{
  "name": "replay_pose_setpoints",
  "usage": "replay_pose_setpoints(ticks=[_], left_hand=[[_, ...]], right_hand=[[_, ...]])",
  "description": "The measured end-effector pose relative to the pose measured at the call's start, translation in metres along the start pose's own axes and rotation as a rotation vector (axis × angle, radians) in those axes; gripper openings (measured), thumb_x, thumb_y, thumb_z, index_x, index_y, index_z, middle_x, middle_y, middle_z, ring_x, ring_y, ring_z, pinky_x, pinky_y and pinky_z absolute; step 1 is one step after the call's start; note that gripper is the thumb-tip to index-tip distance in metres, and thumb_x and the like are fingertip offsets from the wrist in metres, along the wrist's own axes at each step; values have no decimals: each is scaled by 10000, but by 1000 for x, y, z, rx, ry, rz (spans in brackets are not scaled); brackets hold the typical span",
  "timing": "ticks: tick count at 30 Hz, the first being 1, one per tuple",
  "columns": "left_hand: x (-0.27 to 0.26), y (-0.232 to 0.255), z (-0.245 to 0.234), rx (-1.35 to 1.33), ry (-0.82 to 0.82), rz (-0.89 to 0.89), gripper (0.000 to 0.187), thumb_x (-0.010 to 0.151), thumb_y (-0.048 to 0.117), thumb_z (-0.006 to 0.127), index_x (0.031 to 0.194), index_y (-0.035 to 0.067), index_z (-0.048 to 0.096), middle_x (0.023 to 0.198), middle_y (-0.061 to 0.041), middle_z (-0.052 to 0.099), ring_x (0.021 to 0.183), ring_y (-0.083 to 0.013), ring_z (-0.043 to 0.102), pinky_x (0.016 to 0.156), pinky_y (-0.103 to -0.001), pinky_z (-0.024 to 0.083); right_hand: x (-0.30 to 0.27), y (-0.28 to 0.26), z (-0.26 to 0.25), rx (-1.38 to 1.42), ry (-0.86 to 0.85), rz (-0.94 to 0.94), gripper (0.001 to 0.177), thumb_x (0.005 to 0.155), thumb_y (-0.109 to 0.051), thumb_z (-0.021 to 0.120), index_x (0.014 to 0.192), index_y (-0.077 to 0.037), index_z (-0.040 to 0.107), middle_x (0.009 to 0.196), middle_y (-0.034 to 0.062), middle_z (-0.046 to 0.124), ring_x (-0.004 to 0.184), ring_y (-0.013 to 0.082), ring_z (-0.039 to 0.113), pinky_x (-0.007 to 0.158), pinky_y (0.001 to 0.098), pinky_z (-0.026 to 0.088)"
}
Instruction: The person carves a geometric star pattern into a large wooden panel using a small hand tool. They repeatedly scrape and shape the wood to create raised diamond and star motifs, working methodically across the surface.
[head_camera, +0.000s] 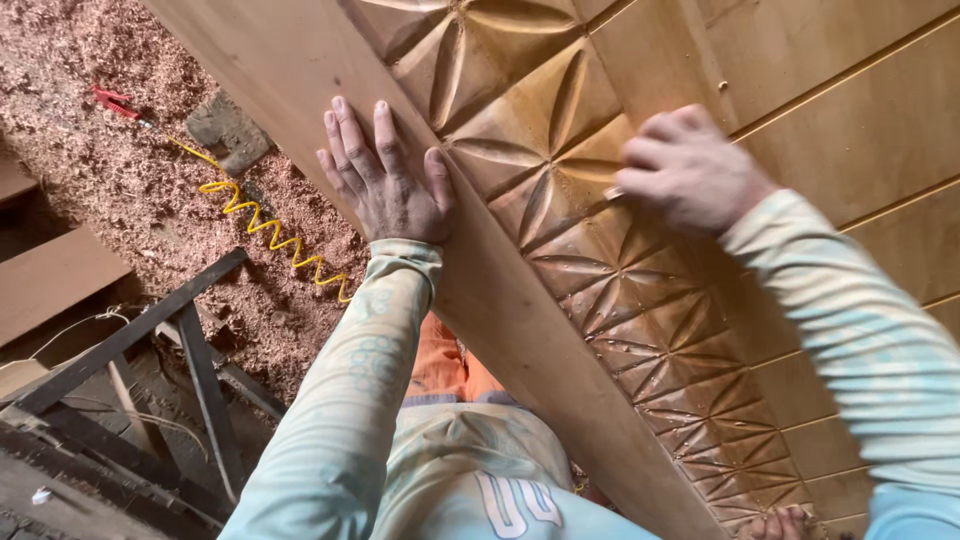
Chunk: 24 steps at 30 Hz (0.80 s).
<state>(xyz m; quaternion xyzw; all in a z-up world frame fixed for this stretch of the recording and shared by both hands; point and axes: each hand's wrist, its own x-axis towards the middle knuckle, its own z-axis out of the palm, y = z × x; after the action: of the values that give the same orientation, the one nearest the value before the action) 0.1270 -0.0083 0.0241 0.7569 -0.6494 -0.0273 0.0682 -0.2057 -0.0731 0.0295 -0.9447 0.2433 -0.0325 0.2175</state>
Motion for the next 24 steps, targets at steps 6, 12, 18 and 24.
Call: replay_pose_setpoints(ticks=[6, 12, 18, 24], left_hand=[[1, 0, 1, 7, -7, 12, 654, 1066, 457, 498, 1597, 114, 331, 1695, -232, 209, 1611, -407, 163, 1326, -598, 97], [0, 0, 2, 20, -43, -22, 677, 1044, 453, 507, 1597, 102, 336, 1697, -242, 206, 1607, -415, 163, 1319, -606, 99], [3, 3, -4, 29, -33, -7, 689, 1027, 426, 545, 1602, 123, 317, 1700, -236, 188, 1610, -408, 152, 1310, -611, 90], [1, 1, -1, 8, -52, -4, 701, 1038, 435, 562, 1615, 131, 304, 1705, -228, 189, 1614, -412, 149, 1324, -607, 94]], right_hand=[[15, -12, 14, -20, 2, -81, 224, 785, -153, 674, 995, -232, 674, 1029, -2, 629, 1097, 197, 568, 998, 388, 406], [0, -5, 2, 71, 7, -2, 93, 874, -229, 663, 963, -205, 659, 1003, -3, 622, 1074, 213, 564, 992, 410, 399], [3, -2, -5, -4, -34, -29, 169, 785, -214, 668, 954, -210, 669, 1042, -12, 628, 1100, 201, 572, 987, 398, 403], [-7, -2, -7, 46, 42, -23, 210, 764, -177, 679, 973, -191, 689, 1058, -12, 647, 1102, 193, 578, 1001, 390, 406]])
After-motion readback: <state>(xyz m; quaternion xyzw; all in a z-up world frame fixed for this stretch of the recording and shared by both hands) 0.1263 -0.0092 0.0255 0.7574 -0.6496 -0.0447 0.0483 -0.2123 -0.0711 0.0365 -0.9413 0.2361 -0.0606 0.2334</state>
